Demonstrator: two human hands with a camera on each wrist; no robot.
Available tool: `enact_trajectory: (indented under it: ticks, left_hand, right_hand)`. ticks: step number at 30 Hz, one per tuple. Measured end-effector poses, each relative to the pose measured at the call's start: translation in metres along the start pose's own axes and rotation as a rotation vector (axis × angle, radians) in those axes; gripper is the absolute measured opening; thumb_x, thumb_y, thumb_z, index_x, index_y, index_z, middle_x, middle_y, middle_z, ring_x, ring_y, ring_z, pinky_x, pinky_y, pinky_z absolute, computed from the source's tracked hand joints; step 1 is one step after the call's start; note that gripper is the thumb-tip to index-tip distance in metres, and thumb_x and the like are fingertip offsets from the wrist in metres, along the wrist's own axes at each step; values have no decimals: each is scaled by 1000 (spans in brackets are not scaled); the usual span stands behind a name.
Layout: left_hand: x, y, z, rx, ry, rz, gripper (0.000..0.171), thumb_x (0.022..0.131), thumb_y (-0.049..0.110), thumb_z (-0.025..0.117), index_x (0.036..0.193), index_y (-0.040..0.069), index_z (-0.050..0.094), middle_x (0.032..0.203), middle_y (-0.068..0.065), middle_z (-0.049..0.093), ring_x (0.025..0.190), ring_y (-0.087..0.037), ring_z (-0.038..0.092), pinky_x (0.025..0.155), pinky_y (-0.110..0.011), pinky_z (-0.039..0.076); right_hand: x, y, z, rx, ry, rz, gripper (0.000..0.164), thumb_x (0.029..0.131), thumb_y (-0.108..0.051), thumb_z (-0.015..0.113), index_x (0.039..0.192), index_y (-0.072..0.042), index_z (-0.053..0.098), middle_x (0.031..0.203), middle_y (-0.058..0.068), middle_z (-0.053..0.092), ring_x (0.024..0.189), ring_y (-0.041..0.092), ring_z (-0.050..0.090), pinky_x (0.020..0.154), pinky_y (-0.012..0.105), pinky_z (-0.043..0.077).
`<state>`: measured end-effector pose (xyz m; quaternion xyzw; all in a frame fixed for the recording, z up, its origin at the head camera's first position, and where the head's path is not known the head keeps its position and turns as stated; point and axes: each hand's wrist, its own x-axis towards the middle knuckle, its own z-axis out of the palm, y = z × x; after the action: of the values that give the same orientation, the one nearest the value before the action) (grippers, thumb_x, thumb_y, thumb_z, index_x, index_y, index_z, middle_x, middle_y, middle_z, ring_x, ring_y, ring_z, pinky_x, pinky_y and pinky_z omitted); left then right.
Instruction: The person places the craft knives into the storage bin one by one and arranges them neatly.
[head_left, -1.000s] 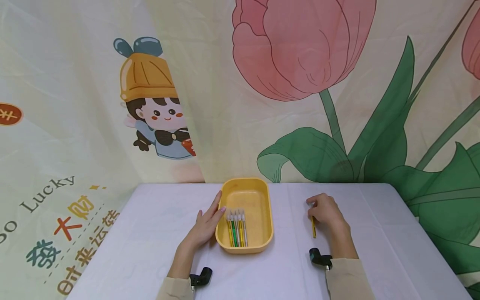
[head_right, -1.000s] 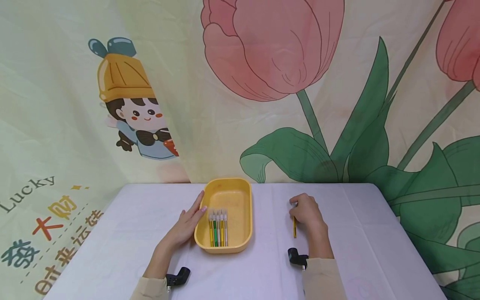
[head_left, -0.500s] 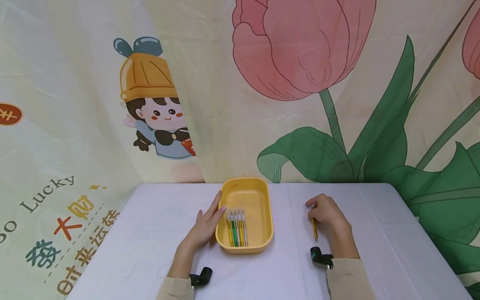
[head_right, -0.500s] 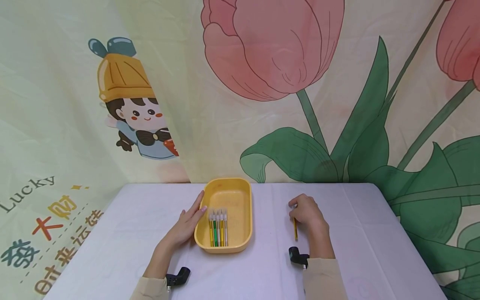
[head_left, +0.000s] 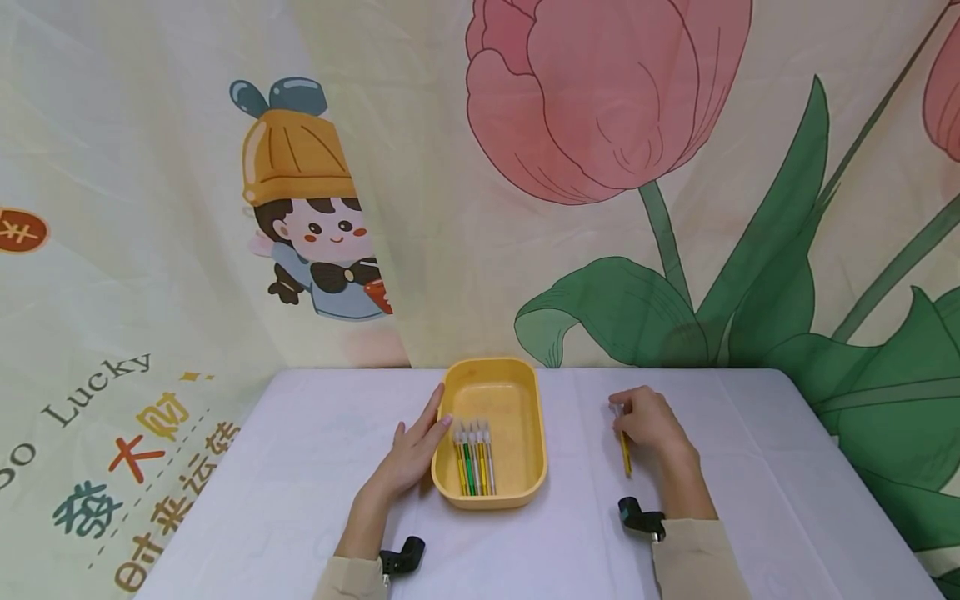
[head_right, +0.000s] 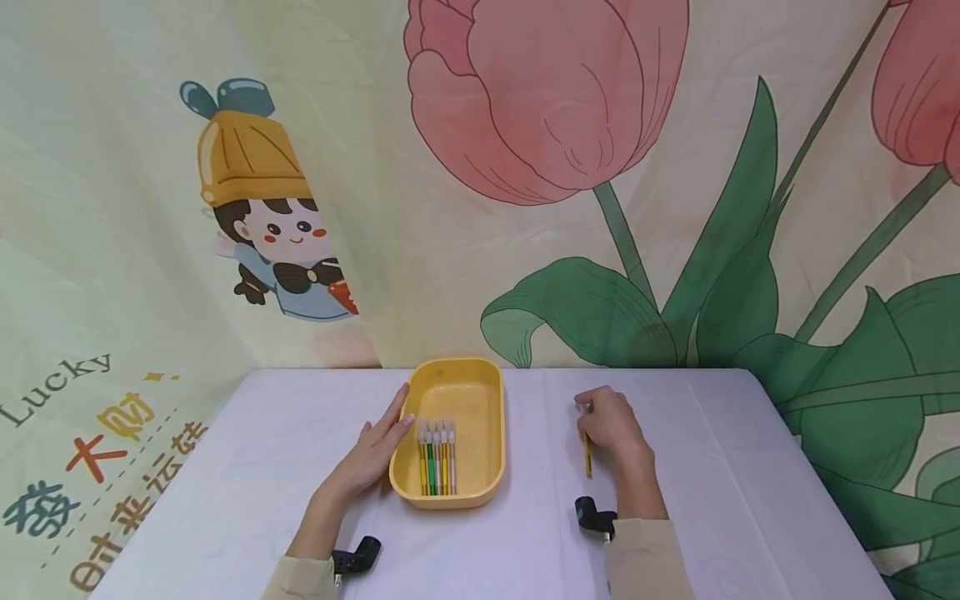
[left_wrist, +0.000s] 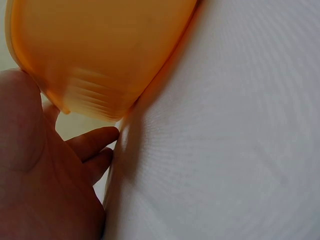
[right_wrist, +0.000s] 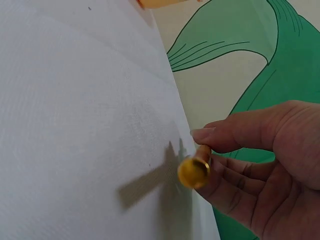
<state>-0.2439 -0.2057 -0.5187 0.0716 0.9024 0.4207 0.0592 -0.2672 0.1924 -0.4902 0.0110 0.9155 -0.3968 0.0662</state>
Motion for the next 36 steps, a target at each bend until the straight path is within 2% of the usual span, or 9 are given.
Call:
enact_trajectory:
  ticks: [7,13,18,25,36]
  left_hand:
    - [0,0,0,-1,-2,-2,69,106,67,31,166,45,5,173,14,16,161,-26,23,126,-64,-16]
    - [-1,0,0,-3,-3,2,68,107,65,32,166,45,5,173,14,16,161,-26,23,126,-64,-17]
    - [-1,1,0,-2,0,3,67,107,65,32,166,45,6,173,14,17,161,-27,23,126,-63,-16]
    - [-1,1,1,-5,5,-6,64,110,58,34,166,45,6,173,13,17,160,-28,24,126,-63,-17]
    - [-2,2,0,2,6,-1,62,111,53,34,166,45,5,173,14,16,161,-27,23,126,-63,-17]
  right_hand:
    - [0,-9,3,33,40,-53,43,94,1,70,138,4,65,102,18,61,72,20,61,65,26,57]
    - [-2,-17,6,70,78,-122,45,94,2,70,138,6,63,114,25,64,76,20,68,66,29,63]
    - [-3,-24,7,80,97,-140,46,94,2,71,139,5,63,112,25,64,75,19,69,64,28,63]
    - [-3,-35,10,32,120,-162,47,93,0,73,140,2,64,111,21,66,75,17,68,63,26,61]
    - [-9,-54,18,28,129,-190,49,94,-3,75,141,-2,64,117,19,65,74,15,69,64,26,62]
